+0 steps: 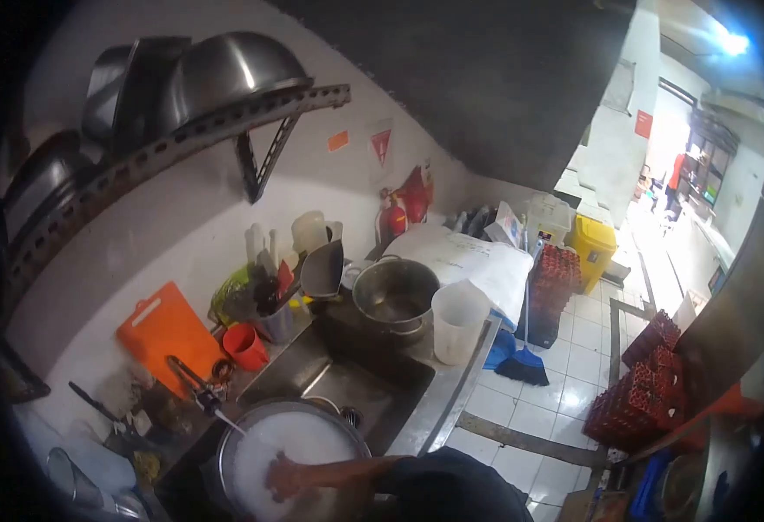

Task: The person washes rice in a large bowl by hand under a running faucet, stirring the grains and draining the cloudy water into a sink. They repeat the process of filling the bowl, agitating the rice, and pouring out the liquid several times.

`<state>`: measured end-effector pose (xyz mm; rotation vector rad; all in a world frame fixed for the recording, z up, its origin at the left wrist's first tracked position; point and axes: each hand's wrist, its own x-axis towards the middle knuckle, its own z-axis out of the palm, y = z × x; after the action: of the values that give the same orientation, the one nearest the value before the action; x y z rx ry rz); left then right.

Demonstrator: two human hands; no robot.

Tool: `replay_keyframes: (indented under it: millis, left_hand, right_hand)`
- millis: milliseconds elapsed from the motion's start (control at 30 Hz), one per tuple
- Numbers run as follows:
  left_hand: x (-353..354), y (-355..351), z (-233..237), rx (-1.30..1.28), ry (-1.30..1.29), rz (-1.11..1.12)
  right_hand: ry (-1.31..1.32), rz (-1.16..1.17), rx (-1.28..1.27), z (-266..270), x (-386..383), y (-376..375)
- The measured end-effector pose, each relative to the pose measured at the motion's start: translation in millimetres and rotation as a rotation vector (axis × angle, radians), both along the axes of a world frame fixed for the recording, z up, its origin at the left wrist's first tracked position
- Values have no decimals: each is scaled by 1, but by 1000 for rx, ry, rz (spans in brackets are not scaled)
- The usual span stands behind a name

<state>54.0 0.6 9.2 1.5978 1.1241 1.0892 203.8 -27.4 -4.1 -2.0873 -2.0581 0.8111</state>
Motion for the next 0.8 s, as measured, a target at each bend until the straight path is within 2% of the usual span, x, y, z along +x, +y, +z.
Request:
replay_keyframes:
  millis: [200, 333, 400, 433, 500, 600, 667, 733, 800]
  left_hand:
    - [15, 3, 6, 32, -14, -40]
    - [12, 0, 4, 18, -29, -30]
    - [11, -1, 3, 11, -29, -27]
    - [9, -2, 2, 8, -30, -25]
    - [8, -4, 2, 0, -30, -27]
    - [7, -6, 1, -1, -34, -26]
    - [5, -6, 2, -1, -34, -27]
    - [4, -6, 2, -1, -32, -29]
    - [2, -5, 2, -3, -33, -27]
  right_hand:
    - [127, 198, 162, -41, 13, -52]
    - [114, 176, 93, -7, 34, -79]
    - [-56, -25, 18, 10, 37, -82]
    - [-59, -23, 14, 5, 38, -78]
    - [-67, -245, 8, -6, 42, -61]
    - [-147, -276, -44, 3, 20, -50]
    - [-192, -204, -83, -17, 4, -46]
    - [-122, 19, 33, -35, -5, -51]
    - [-56, 109, 54, -43, -3, -64]
